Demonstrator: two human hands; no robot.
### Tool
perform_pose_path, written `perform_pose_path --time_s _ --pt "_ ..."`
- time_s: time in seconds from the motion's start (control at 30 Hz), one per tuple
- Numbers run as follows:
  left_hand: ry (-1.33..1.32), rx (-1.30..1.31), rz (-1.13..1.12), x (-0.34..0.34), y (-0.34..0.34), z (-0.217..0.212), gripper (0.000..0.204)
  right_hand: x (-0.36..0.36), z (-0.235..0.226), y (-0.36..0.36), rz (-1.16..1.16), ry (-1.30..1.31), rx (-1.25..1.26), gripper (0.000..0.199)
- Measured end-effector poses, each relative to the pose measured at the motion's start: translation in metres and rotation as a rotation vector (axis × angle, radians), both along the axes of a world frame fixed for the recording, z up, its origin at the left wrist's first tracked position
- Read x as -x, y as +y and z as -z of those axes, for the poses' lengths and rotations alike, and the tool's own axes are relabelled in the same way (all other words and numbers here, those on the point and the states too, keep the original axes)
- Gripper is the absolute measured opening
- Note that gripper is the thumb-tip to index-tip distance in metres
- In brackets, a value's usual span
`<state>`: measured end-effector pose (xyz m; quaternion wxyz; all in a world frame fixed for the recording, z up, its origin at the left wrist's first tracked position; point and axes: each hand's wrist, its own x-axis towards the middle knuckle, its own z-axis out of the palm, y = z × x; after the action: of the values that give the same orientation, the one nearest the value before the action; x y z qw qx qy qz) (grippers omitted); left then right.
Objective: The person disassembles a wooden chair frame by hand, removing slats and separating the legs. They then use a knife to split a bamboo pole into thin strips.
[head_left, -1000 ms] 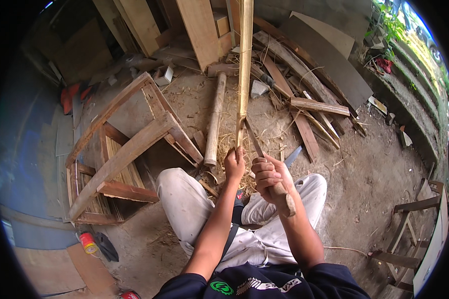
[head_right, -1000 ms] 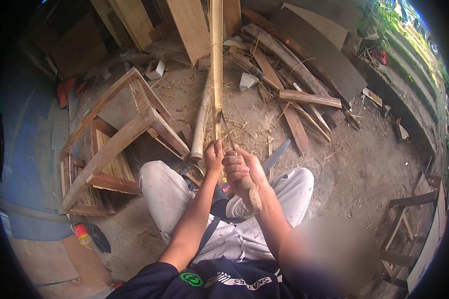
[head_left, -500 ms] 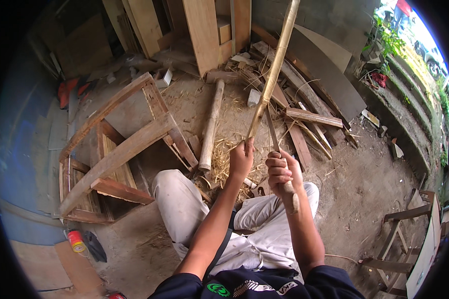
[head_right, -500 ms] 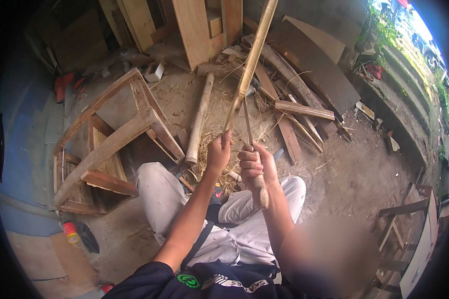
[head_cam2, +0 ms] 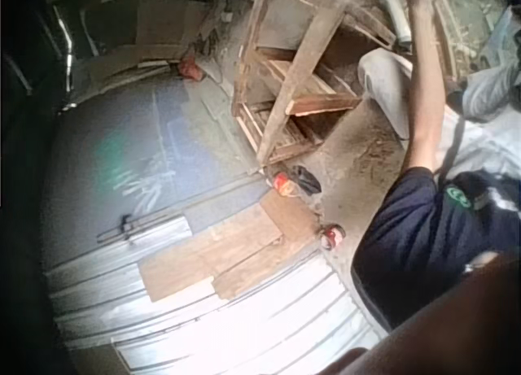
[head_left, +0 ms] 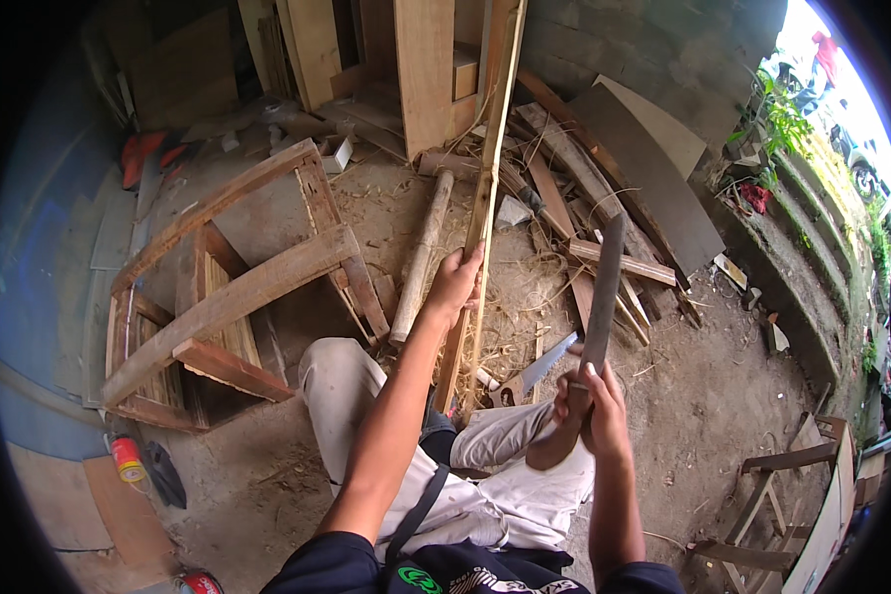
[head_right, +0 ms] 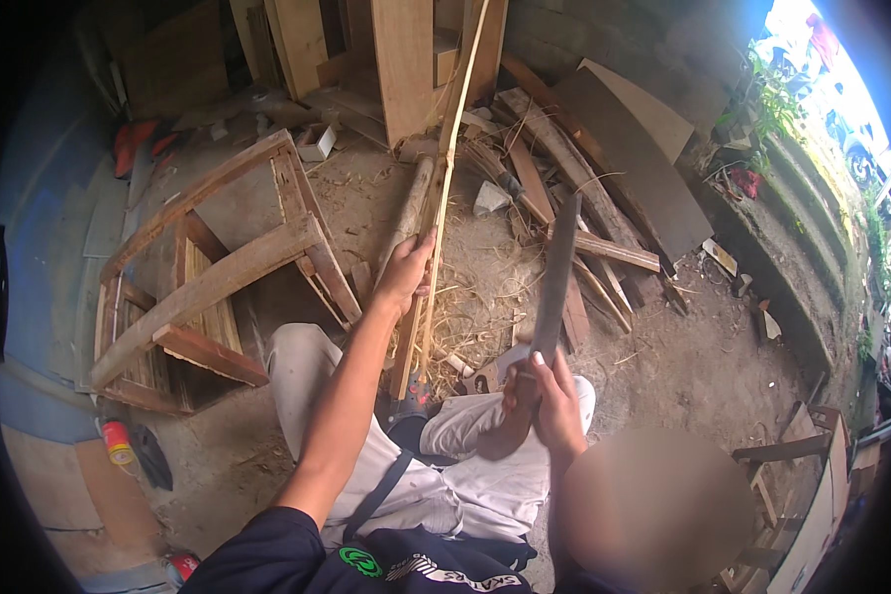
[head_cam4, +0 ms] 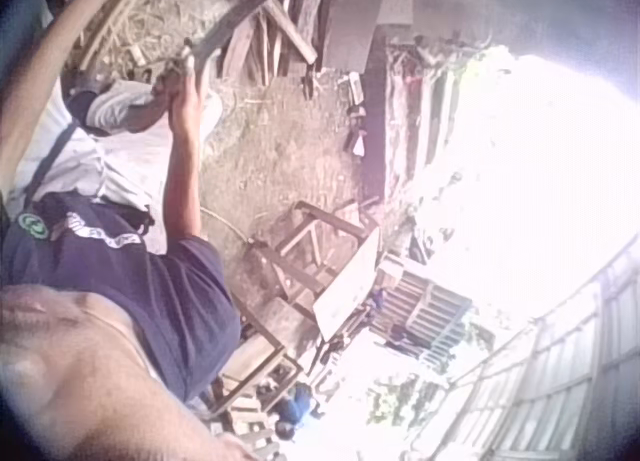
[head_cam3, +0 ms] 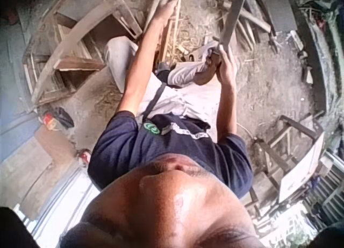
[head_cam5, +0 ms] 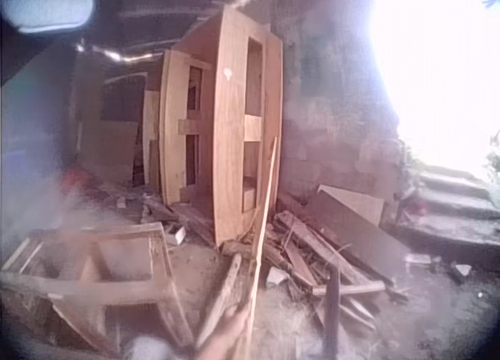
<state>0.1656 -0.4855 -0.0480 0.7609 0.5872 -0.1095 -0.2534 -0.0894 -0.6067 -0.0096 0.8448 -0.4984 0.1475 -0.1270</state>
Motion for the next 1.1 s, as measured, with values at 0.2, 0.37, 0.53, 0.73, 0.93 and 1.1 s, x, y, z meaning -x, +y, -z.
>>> perform_pose_path --time_s 0.2,0.37,0.53,0.73,0.93,1.1 --pt "0.109 0.070 0.145 0.019 0.015 -0.021 0.041 -0.021 0.006 -0.043 0.220 0.253 1.272 0.044" --pt "0.191 0.109 0.242 0.025 0.029 -0.034 0.046 -0.032 0.018 -0.068 0.274 0.248 1.730 0.036" --pt "0.206 0.097 0.296 0.031 0.036 -0.039 0.048 -0.049 0.030 -0.088 0.315 0.347 1.799 0.018" --pt "0.168 0.008 0.291 0.036 0.030 -0.030 0.052 -0.061 0.037 -0.090 0.330 0.266 1.849 0.019" --pt "0.148 -0.092 0.407 0.092 0.013 -0.019 0.033 -0.084 0.030 -0.088 0.186 0.223 1.896 0.025" --pt "0.259 -0.092 0.548 0.119 0.015 -0.009 0.023 -0.102 0.031 -0.103 0.163 0.284 1.865 0.016"
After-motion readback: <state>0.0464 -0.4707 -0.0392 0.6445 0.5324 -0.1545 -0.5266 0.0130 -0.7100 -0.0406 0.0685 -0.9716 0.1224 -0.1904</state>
